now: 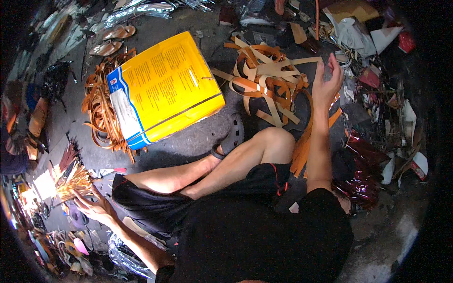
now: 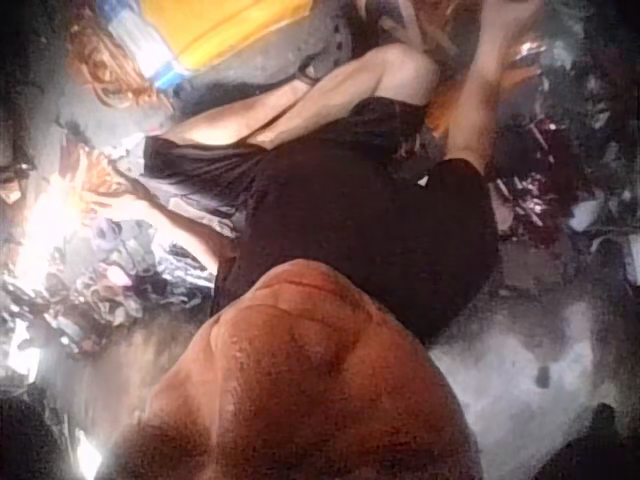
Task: The person sits on the floor and repeatedly peels thin strips from a piece of tan leather using a small blade. The person holds the leather against a yellow box and scrapes the blade along its surface to produce curled shavings, which accumulate on the floor.
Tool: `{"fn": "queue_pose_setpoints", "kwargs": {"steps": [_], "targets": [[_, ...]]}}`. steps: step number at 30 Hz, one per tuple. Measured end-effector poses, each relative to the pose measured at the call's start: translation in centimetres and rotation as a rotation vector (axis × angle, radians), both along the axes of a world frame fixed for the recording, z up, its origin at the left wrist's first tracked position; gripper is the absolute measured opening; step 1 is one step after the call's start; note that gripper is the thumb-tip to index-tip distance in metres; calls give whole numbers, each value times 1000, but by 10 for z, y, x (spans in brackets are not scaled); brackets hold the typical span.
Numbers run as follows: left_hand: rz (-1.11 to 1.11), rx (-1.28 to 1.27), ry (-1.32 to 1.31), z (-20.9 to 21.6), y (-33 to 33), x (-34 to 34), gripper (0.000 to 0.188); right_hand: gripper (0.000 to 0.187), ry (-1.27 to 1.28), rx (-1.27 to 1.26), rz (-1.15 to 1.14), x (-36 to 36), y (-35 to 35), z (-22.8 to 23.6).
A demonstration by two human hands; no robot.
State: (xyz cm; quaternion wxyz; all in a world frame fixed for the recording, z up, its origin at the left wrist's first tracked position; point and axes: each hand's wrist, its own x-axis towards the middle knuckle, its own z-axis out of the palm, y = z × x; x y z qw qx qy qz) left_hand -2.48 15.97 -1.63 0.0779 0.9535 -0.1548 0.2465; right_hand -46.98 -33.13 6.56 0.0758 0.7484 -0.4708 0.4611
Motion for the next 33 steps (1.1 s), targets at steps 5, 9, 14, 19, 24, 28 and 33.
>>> {"fn": "queue_pose_setpoints", "kwargs": {"steps": [5, 9, 14, 19, 24, 28, 33], "targets": [[78, -74, 151, -30, 39, 32, 72, 47, -151, -21, -37, -5, -22, -14], [57, -126, 280, -32, 34, 24, 72, 43, -208, 43, -15, -2, -23, -23], [-33, -289, 714, -61, 33, 23, 74, 32, -114, 550, 290, 13, -55, -82], [-30, -142, 916, -56, 24, 11, 69, 26, 439, 523, 323, 35, -81, -166], [-110, -199, 585, -37, 15, -4, 46, 16, 532, 433, 320, 33, -83, -163], [-325, -687, 816, -17, -25, -13, 22, 11, 230, 430, 315, 29, -65, -118], [-816, -884, 1388, 57, -137, -105, 20, 14, 123, 767, 580, 98, 59, 13]]}}
